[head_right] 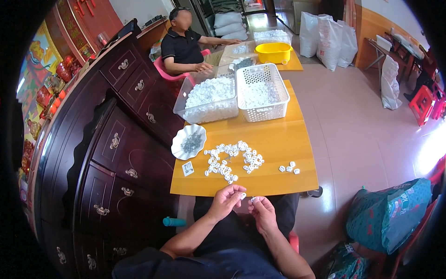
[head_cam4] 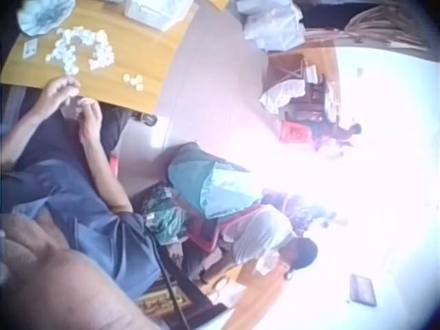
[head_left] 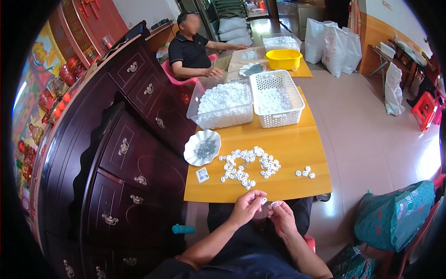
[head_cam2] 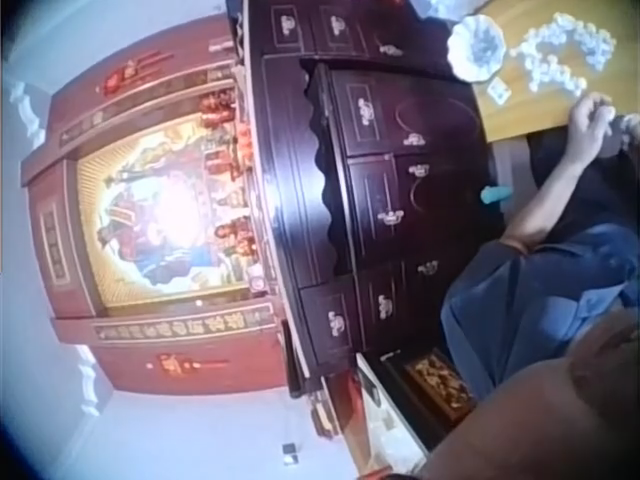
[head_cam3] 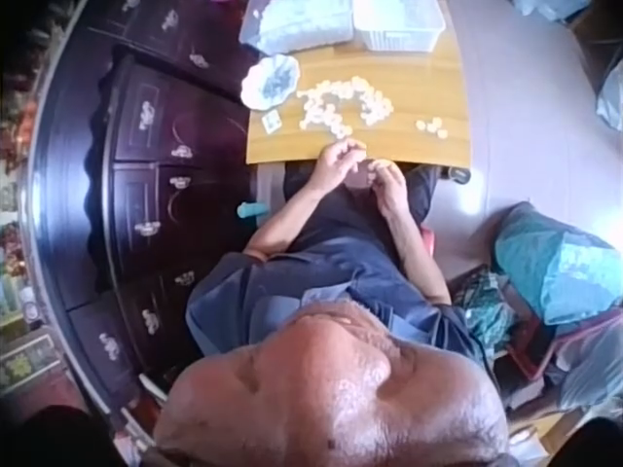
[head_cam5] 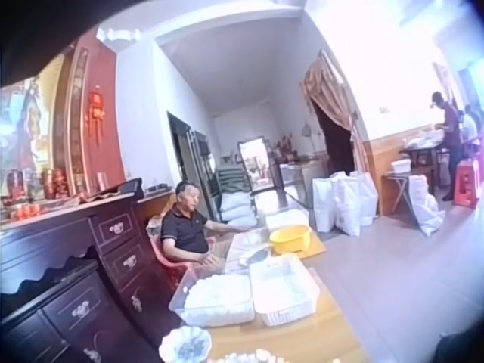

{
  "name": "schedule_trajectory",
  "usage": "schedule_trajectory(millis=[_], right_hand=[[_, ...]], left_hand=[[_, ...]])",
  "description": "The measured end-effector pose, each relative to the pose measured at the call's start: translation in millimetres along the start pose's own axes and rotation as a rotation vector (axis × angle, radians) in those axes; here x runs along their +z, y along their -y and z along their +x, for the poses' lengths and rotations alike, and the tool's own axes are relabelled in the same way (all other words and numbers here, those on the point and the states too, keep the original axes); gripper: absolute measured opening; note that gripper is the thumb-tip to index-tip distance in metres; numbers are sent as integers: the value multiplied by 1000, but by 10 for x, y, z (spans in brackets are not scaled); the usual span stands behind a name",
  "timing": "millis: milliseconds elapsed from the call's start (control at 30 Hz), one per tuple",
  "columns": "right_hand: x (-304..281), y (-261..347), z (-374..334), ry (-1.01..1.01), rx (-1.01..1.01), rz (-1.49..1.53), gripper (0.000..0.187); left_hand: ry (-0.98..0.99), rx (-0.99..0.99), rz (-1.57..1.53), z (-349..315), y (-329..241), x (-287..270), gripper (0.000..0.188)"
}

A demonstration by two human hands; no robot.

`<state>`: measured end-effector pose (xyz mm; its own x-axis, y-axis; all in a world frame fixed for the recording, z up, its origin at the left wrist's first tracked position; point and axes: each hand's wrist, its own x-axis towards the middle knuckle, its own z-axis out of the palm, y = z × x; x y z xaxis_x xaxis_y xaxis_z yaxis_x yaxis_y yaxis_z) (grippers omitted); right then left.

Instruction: Sorting and inspecting small white plastic components on a table.

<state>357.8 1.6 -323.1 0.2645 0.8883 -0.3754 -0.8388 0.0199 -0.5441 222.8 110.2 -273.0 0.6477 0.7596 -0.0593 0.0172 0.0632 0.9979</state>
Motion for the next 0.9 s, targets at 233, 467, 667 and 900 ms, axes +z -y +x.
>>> schedule_trajectory(millis=[233, 467, 667, 900], right_hand=[[-33, 59, 77, -13, 38, 93, 11], [-170, -54, 123, 39, 138, 312, 17], [-187, -115, -5, 38, 136, 296, 12], [-133, -63, 42, 7, 74, 108, 19]], left_hand=[[55, 145, 192, -143, -8, 213, 15], [107, 477, 651, -348, 139, 438, 13], [155, 432, 682, -528, 206, 469, 15], [254, 351, 568, -383, 115, 442, 16]])
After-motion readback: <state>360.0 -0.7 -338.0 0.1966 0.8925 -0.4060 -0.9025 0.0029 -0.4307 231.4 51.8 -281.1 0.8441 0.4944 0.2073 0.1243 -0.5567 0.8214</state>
